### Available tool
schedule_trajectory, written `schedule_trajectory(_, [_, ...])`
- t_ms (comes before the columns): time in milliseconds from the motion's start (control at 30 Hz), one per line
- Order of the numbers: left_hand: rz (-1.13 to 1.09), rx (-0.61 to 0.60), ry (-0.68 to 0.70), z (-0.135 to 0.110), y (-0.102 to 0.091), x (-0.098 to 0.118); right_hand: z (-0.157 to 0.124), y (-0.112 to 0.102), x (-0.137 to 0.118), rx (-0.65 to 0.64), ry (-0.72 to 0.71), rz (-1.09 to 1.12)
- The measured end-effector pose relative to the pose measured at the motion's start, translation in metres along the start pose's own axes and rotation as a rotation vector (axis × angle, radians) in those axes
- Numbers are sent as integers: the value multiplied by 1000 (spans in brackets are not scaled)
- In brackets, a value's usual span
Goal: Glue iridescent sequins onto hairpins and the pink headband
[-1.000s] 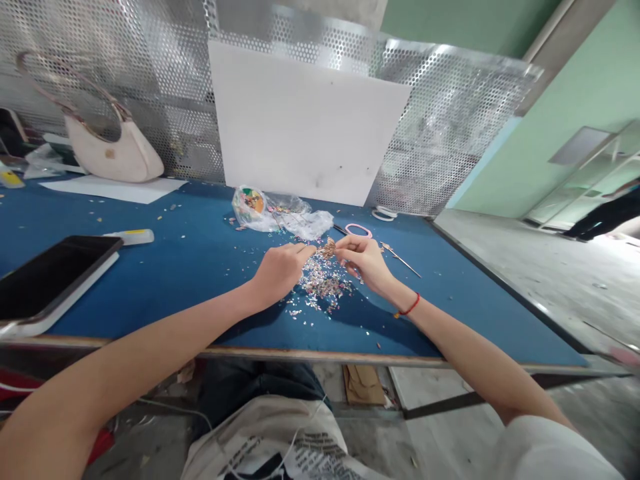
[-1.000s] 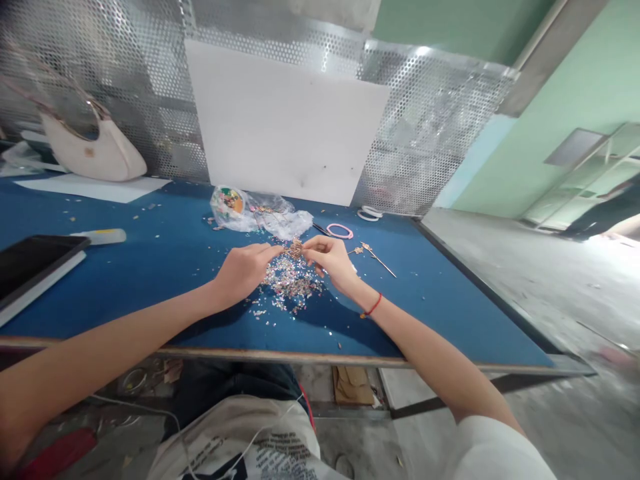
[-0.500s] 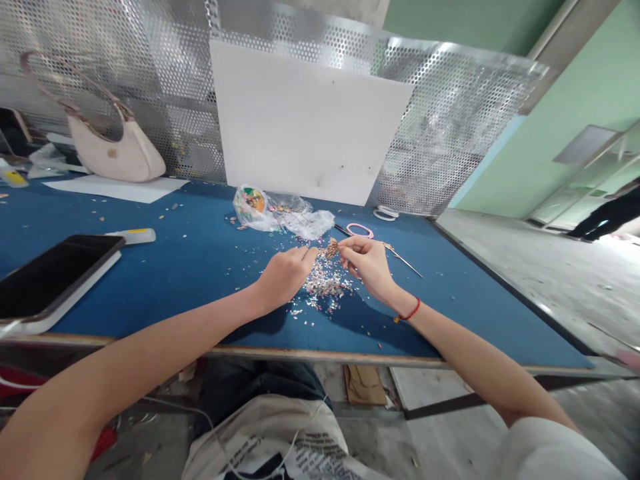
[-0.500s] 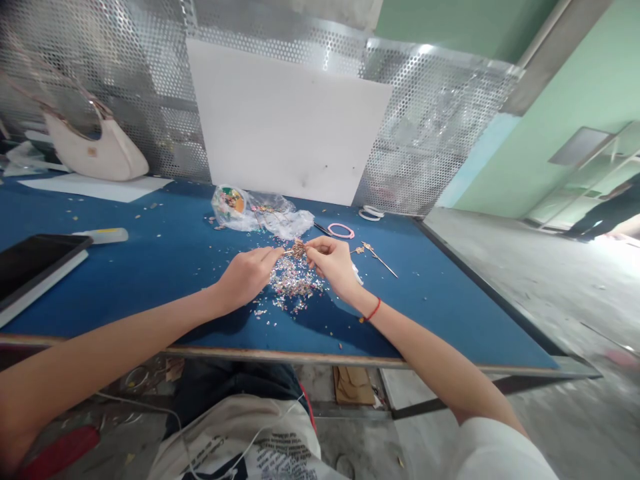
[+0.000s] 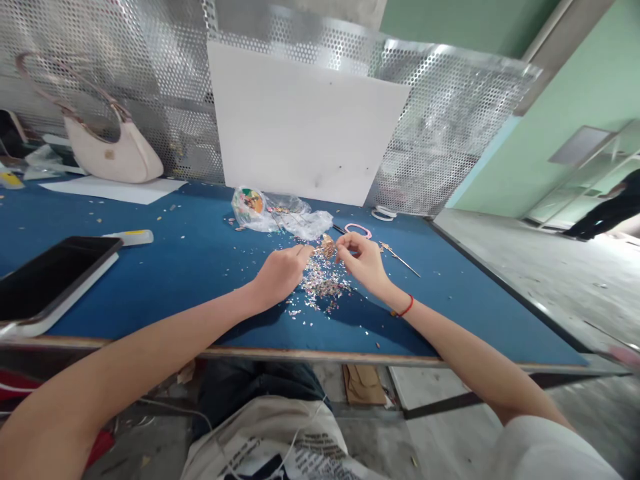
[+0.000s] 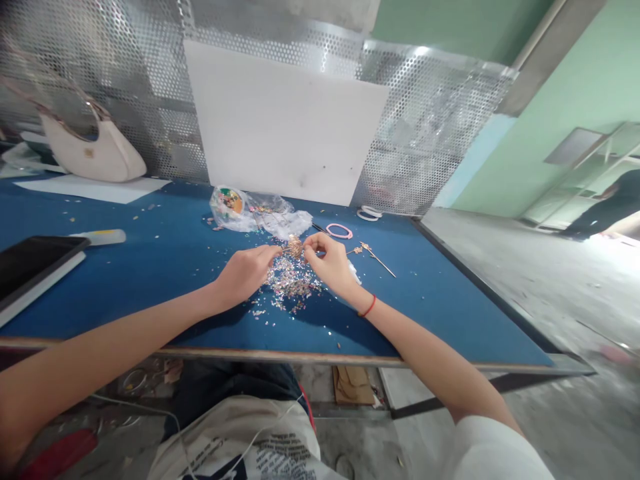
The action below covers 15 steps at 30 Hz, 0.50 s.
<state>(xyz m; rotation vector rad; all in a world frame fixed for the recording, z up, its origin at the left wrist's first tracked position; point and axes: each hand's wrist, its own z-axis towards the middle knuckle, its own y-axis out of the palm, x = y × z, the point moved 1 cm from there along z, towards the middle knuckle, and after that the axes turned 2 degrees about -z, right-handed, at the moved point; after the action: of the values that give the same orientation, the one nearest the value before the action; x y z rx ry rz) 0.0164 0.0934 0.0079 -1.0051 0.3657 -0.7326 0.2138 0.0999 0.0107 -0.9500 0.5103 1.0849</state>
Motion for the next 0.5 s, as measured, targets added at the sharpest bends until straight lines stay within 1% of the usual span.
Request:
schedule_trajectory(100, [-58, 28, -8, 0, 4, -5, 1, -2, -3, -61, 45, 112])
schedule_trajectory(167, [-93, 46, -8, 0, 6, -9, 1, -3, -4, -97, 50, 161])
schedule_trajectory(267, [-137, 57, 0, 0, 7, -11, 1, -3, -3, -114, 35, 148])
schedule_trajectory(333, [-150, 57, 0, 0, 5, -11, 0, -3, -2, -76, -22, 26])
schedule_trajectory(367, [-145, 55, -4, 1, 4, -11, 0, -4, -1, -43, -77, -69])
schedule_trajectory(433, [-107, 42, -14, 1, 0, -8, -2, -4, 0, 17, -226, -269])
schedule_trajectory(500, [-50, 22, -22, 1, -4, -5, -3, -4, 2, 46, -362, -424])
